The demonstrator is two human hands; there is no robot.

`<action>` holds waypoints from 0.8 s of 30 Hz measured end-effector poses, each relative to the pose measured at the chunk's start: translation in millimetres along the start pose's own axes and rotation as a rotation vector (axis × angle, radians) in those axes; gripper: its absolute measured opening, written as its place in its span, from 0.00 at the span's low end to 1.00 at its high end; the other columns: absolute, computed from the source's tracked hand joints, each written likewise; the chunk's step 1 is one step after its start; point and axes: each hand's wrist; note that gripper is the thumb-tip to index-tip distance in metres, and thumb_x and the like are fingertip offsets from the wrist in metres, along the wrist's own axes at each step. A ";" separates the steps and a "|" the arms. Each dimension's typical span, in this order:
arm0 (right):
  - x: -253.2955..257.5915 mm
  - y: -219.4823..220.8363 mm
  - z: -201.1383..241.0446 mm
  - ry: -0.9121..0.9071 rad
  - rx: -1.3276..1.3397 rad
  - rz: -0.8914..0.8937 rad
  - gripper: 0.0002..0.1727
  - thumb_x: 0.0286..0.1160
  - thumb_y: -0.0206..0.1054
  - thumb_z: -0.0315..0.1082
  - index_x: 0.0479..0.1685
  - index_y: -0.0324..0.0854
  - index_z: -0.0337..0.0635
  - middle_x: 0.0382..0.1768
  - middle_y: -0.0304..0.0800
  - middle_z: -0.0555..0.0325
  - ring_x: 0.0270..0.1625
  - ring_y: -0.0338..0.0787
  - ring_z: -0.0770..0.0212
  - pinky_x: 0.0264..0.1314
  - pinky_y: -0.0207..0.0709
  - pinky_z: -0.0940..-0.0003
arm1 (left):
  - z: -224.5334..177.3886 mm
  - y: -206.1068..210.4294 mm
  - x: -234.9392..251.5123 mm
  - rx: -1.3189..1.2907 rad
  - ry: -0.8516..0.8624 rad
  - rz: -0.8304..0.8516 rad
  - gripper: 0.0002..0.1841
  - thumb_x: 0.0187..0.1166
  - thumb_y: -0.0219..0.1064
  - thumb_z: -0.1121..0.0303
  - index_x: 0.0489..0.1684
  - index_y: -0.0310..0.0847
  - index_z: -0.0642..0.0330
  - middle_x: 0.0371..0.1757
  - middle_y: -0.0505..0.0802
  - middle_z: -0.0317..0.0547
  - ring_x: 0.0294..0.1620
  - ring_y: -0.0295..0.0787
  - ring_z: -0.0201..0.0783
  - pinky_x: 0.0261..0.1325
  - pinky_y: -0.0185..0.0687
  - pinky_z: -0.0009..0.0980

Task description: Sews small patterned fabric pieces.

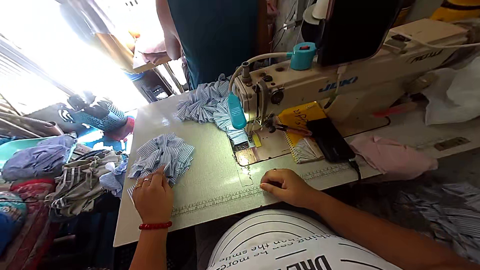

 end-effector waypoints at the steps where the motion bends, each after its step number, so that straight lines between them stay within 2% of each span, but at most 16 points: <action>1: -0.3 0.4 -0.1 -0.007 -0.004 0.002 0.17 0.84 0.61 0.44 0.38 0.90 0.41 0.30 0.87 0.59 0.33 0.80 0.72 0.38 0.73 0.74 | -3.7 -2.0 0.8 -0.044 0.016 -0.031 0.16 0.88 0.55 0.72 0.58 0.90 0.67 0.52 0.95 0.66 0.61 0.90 0.70 0.67 0.77 0.65; 3: -1.1 0.1 -0.5 -0.011 0.001 0.005 0.17 0.84 0.61 0.44 0.38 0.90 0.41 0.30 0.87 0.59 0.33 0.80 0.73 0.38 0.73 0.75 | -13.0 -3.2 2.1 -0.197 0.063 -0.088 0.14 0.86 0.58 0.73 0.55 0.92 0.67 0.49 0.96 0.64 0.56 0.92 0.64 0.65 0.80 0.58; 4: -1.6 -0.5 -0.8 -0.011 0.006 0.007 0.17 0.84 0.61 0.44 0.39 0.90 0.41 0.31 0.87 0.59 0.33 0.80 0.73 0.39 0.73 0.76 | -20.4 -2.5 2.5 -0.302 0.059 -0.104 0.13 0.85 0.61 0.72 0.54 0.92 0.68 0.48 0.96 0.62 0.54 0.93 0.58 0.64 0.82 0.51; 7: -2.7 -0.4 -1.0 -0.008 0.035 0.007 0.17 0.84 0.62 0.44 0.39 0.90 0.41 0.31 0.87 0.60 0.33 0.79 0.75 0.39 0.72 0.77 | -46.8 1.8 0.8 -0.693 -0.047 -0.036 0.14 0.79 0.68 0.71 0.56 0.87 0.73 0.48 0.95 0.52 0.49 0.92 0.32 0.59 0.86 0.28; 9: -2.0 -1.0 0.3 0.007 0.087 -0.004 0.17 0.84 0.62 0.43 0.39 0.89 0.40 0.32 0.87 0.61 0.33 0.78 0.78 0.39 0.71 0.81 | -67.4 7.1 -1.6 -0.928 -0.088 0.030 0.16 0.76 0.72 0.73 0.58 0.83 0.73 0.44 0.94 0.43 0.46 0.91 0.24 0.55 0.87 0.24; 11: -0.5 -1.3 4.1 0.027 0.155 -0.040 0.16 0.83 0.63 0.41 0.41 0.89 0.38 0.33 0.86 0.62 0.33 0.77 0.80 0.38 0.71 0.84 | -87.7 11.6 -8.2 -1.072 -0.059 0.081 0.17 0.74 0.74 0.74 0.59 0.82 0.73 0.43 0.95 0.40 0.45 0.92 0.26 0.55 0.89 0.27; 13: 4.8 -3.2 11.7 0.048 0.169 -0.092 0.16 0.83 0.64 0.42 0.51 0.88 0.38 0.37 0.86 0.59 0.35 0.80 0.76 0.38 0.74 0.81 | -107.4 13.5 -14.1 -1.146 -0.005 0.119 0.18 0.72 0.75 0.75 0.59 0.82 0.72 0.44 0.95 0.40 0.45 0.93 0.28 0.56 0.90 0.28; 16: 15.2 -5.4 29.5 0.056 0.138 -0.151 0.27 0.78 0.70 0.50 0.69 0.82 0.41 0.58 0.88 0.52 0.52 0.89 0.66 0.47 0.85 0.73 | -128.2 17.1 -21.9 -1.218 0.065 0.151 0.18 0.71 0.76 0.76 0.58 0.83 0.72 0.44 0.96 0.40 0.45 0.93 0.28 0.57 0.90 0.28; 18: 21.6 -4.6 36.9 0.051 0.145 -0.173 0.34 0.74 0.73 0.56 0.72 0.79 0.42 0.62 0.87 0.53 0.58 0.89 0.65 0.51 0.87 0.72 | -137.9 19.4 -25.4 -1.257 0.101 0.162 0.18 0.70 0.76 0.78 0.58 0.83 0.72 0.43 0.96 0.39 0.45 0.93 0.28 0.57 0.89 0.28; 20: 24.0 -1.2 42.1 0.066 0.184 -0.187 0.31 0.74 0.73 0.55 0.69 0.81 0.41 0.56 0.89 0.56 0.53 0.90 0.69 0.49 0.87 0.75 | -144.5 19.6 -29.3 -1.278 0.113 0.175 0.17 0.70 0.76 0.78 0.56 0.84 0.71 0.43 0.95 0.39 0.45 0.92 0.28 0.58 0.89 0.27; 22: 26.8 2.4 45.6 0.080 0.286 -0.224 0.19 0.78 0.71 0.44 0.57 0.86 0.38 0.47 0.92 0.57 0.45 0.92 0.72 0.46 0.87 0.76 | -148.8 20.0 -30.0 -1.279 0.106 0.172 0.16 0.70 0.77 0.77 0.55 0.85 0.70 0.45 0.95 0.40 0.46 0.92 0.28 0.58 0.89 0.28; 24: 26.3 5.4 46.9 0.100 0.400 -0.274 0.10 0.80 0.68 0.34 0.48 0.87 0.35 0.42 0.93 0.59 0.42 0.93 0.73 0.46 0.90 0.77 | -152.8 21.0 -33.1 -1.247 0.040 0.188 0.20 0.68 0.79 0.73 0.58 0.83 0.71 0.50 0.93 0.45 0.51 0.91 0.31 0.59 0.88 0.28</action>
Point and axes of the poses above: each hand's wrist, its own x-axis towards the middle knuckle, its own y-axis out of the palm, z = x × y
